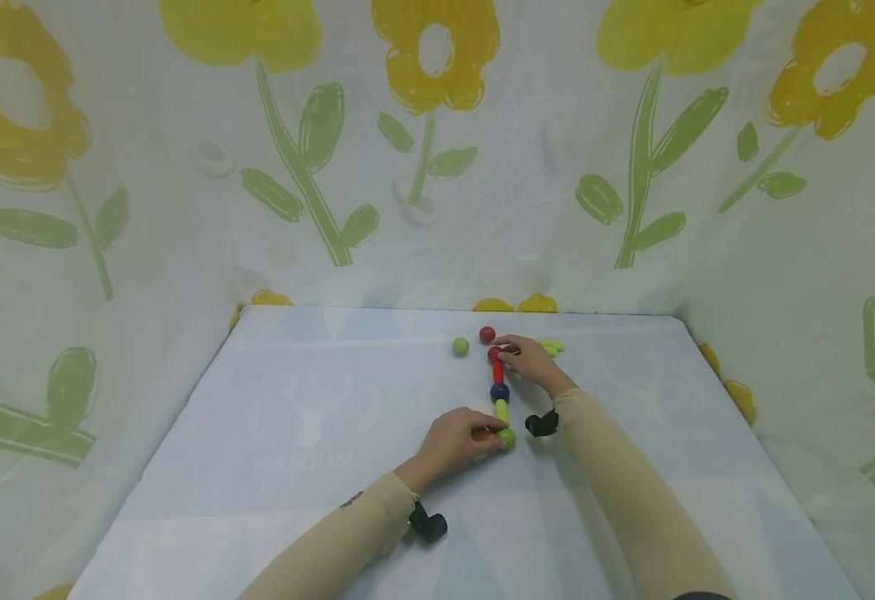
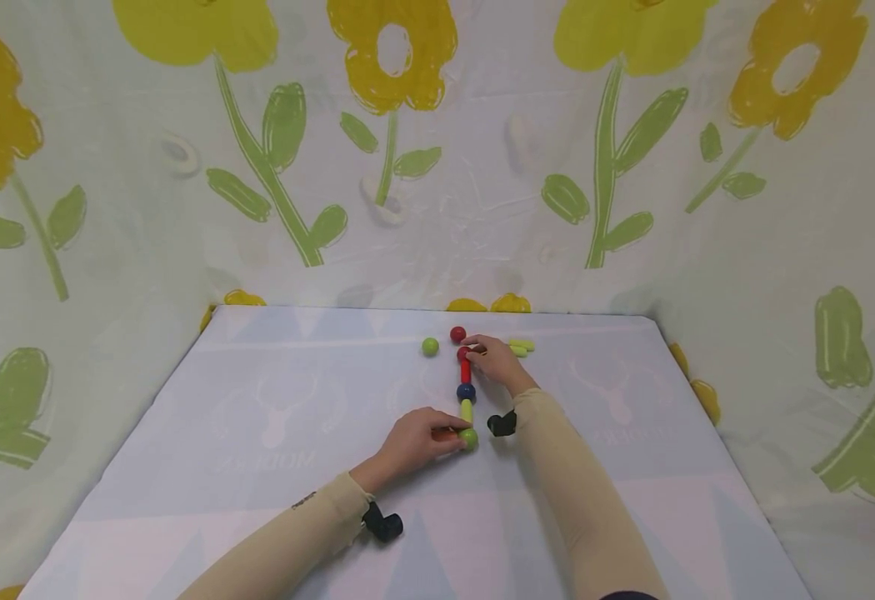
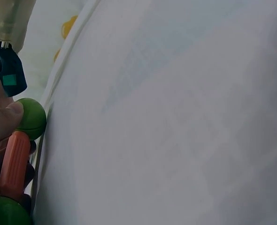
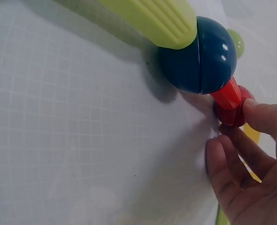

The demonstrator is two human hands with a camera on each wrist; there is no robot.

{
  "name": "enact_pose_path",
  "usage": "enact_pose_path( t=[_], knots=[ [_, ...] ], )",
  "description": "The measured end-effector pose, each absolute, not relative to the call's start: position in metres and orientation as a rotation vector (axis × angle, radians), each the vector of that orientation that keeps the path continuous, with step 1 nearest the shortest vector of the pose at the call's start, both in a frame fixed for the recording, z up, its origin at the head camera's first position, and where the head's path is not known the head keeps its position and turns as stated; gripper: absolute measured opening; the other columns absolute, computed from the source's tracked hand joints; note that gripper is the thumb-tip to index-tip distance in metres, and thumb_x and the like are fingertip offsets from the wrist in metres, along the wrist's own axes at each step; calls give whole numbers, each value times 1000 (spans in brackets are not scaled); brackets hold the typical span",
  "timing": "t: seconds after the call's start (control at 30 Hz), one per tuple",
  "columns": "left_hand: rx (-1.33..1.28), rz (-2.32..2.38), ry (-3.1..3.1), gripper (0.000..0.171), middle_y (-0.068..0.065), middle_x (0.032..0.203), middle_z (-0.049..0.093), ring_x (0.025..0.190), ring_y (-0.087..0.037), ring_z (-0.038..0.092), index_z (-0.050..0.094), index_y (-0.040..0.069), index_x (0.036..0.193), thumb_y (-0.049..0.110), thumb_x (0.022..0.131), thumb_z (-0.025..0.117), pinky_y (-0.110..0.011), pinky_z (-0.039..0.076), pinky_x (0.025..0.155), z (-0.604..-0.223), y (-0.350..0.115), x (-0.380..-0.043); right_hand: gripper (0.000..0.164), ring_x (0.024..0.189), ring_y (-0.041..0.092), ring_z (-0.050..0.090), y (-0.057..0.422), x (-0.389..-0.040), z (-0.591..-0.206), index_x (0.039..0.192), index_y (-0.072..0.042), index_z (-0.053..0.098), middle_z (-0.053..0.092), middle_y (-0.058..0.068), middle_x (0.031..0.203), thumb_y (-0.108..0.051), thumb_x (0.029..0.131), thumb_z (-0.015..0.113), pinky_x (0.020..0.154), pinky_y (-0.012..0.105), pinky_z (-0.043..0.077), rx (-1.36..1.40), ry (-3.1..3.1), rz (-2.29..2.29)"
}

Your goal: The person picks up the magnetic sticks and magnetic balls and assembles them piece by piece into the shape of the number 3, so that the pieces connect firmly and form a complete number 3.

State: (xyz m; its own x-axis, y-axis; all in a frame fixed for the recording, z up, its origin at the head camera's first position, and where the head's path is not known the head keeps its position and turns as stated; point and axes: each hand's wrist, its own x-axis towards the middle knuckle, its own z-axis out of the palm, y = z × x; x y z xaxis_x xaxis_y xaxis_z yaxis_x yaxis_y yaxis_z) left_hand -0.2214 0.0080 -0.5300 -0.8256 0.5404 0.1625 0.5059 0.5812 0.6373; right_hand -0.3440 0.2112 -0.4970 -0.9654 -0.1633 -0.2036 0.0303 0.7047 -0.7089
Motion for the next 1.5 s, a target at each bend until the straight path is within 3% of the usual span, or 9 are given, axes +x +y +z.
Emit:
enact_pose_path(
  t=[0.77,1.5],
  knots=[
    [914,1081,2755,31,19,96,69,81,0,53,78,30,118,40,89,79,-19,43,71,-530,9,-221,37,121,31,58,213,-344,-503,140,-15,60,62,14,135,-18,103,61,93,41,54,-81,2702,-1116],
    [874,1096,2733,32,19,93,68,81,-3,53,78,31,118,39,88,80,-20,43,70,-529,8,-221,36,118,33,59,245,-329,-503,140,-13,58,62,17,133,-19,104,58,92,42,54,-75,2765,-1117]
  ],
)
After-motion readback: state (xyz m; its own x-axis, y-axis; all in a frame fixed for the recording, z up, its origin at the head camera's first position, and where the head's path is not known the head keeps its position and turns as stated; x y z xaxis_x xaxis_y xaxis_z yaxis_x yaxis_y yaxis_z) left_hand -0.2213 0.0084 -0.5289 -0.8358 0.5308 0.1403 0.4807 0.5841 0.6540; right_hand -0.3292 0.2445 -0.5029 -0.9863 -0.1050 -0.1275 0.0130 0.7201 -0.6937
